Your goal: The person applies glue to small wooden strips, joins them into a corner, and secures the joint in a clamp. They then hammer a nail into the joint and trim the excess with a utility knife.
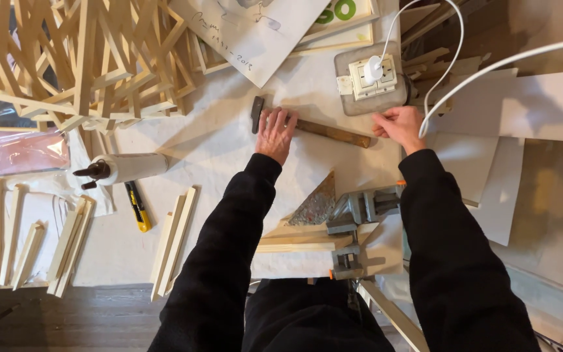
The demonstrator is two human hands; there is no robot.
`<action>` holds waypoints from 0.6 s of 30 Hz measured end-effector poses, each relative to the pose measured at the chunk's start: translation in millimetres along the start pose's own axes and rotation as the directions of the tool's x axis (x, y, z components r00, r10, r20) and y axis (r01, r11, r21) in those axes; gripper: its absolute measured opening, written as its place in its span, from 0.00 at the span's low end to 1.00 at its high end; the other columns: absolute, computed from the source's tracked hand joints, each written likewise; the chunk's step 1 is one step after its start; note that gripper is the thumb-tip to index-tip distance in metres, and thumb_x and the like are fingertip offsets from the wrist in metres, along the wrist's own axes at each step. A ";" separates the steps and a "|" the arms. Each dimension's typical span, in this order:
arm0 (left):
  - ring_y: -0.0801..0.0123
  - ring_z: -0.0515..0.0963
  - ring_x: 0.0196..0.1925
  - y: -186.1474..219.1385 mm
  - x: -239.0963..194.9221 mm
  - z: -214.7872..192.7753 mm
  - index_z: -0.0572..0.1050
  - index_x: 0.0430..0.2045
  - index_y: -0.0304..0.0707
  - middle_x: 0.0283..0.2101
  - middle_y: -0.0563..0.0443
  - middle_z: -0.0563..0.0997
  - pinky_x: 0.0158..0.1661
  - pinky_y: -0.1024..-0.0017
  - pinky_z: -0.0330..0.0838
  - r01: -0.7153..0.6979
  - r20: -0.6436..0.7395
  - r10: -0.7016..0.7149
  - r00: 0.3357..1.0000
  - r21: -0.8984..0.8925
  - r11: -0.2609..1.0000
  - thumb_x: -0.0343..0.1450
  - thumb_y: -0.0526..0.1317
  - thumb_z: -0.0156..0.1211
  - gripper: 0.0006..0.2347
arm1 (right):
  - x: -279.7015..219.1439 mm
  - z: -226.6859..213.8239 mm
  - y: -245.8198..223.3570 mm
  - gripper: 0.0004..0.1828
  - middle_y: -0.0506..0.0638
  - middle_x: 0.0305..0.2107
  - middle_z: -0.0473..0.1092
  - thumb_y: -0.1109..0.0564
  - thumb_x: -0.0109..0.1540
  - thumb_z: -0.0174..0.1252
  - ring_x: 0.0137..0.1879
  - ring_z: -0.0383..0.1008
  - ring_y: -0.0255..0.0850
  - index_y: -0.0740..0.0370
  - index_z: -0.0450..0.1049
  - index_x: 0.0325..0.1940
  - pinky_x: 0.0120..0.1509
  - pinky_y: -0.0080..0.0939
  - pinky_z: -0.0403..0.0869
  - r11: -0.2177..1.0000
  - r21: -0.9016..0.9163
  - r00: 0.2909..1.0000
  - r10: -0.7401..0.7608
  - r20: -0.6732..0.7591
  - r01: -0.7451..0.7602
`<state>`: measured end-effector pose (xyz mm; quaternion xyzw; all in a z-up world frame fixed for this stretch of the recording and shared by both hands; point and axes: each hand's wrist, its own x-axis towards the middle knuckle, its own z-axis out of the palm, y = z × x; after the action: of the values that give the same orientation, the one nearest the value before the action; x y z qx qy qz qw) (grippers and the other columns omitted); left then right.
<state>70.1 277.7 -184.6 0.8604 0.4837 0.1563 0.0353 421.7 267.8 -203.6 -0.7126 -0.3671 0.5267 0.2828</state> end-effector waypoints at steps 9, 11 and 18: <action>0.50 0.72 0.63 31.6 -49.1 -66.6 0.71 0.59 0.39 0.61 0.45 0.74 0.63 0.55 0.63 0.171 0.019 -0.177 0.984 -0.388 0.906 0.67 0.32 0.62 0.23 | -134.2 -16.0 -45.6 0.14 0.51 0.34 0.78 0.58 0.64 0.65 0.35 0.78 0.31 0.70 0.78 0.49 0.36 0.31 0.75 0.903 0.017 0.903 -0.428 -0.032 0.429; 0.51 0.76 0.58 44.3 -80.0 -91.3 0.74 0.56 0.39 0.57 0.46 0.77 0.57 0.58 0.70 0.224 0.033 -0.236 0.971 -0.464 0.857 0.69 0.33 0.62 0.19 | -174.9 -19.3 -43.2 0.12 0.52 0.29 0.76 0.56 0.68 0.62 0.30 0.75 0.32 0.71 0.78 0.45 0.34 0.32 0.72 0.925 -0.020 0.919 -0.379 -0.108 0.379; 0.57 0.84 0.43 102.6 -211.8 -131.4 0.81 0.39 0.42 0.42 0.50 0.83 0.42 0.64 0.78 0.467 0.171 -0.446 0.879 -0.505 0.726 0.70 0.36 0.64 0.06 | -283.9 -18.0 47.4 0.15 0.50 0.27 0.77 0.51 0.72 0.57 0.29 0.75 0.32 0.68 0.80 0.44 0.32 0.30 0.70 0.975 -0.059 0.963 -0.222 -0.156 0.215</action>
<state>12.3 32.8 -88.0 0.6734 0.6167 0.2542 0.3186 399.8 7.3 -81.7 -0.7139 -0.4302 0.4250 0.3529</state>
